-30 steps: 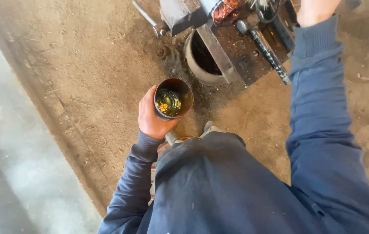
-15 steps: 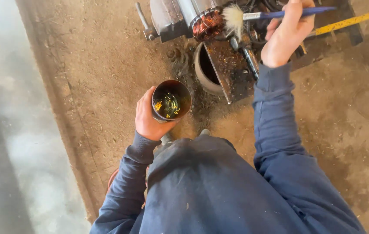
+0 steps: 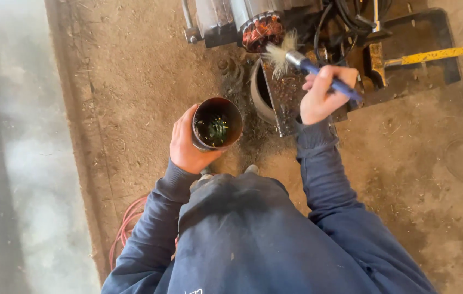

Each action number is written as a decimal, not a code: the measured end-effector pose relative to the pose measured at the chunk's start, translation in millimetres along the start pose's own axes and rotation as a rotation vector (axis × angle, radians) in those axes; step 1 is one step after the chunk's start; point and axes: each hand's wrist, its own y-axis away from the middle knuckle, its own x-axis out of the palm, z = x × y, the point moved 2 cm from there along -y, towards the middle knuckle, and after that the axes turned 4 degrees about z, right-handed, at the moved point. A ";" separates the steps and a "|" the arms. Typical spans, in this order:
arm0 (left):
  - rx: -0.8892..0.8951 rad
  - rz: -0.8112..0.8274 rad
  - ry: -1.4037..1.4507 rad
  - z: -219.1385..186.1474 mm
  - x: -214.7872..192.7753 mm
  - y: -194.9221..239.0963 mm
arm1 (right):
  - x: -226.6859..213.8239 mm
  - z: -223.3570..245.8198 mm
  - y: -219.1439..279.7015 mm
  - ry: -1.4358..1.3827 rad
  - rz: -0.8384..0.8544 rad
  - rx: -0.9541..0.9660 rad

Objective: Apply varnish to motor windings using a brush.

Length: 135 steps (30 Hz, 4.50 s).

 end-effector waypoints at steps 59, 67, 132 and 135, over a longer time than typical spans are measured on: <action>0.131 0.110 0.171 32.6 30.2 -43.8 | 9.0 125.3 58.9 0.126 0.554 0.448; 0.006 0.060 0.170 24.7 50.6 -40.0 | -16.7 78.6 38.2 0.021 0.332 0.086; 0.032 0.136 0.232 85.7 -16.2 -18.2 | 52.8 64.3 42.4 1.228 0.252 -0.063; 0.028 0.157 0.212 91.0 -17.4 -16.4 | 62.7 58.7 40.6 1.264 0.233 -0.046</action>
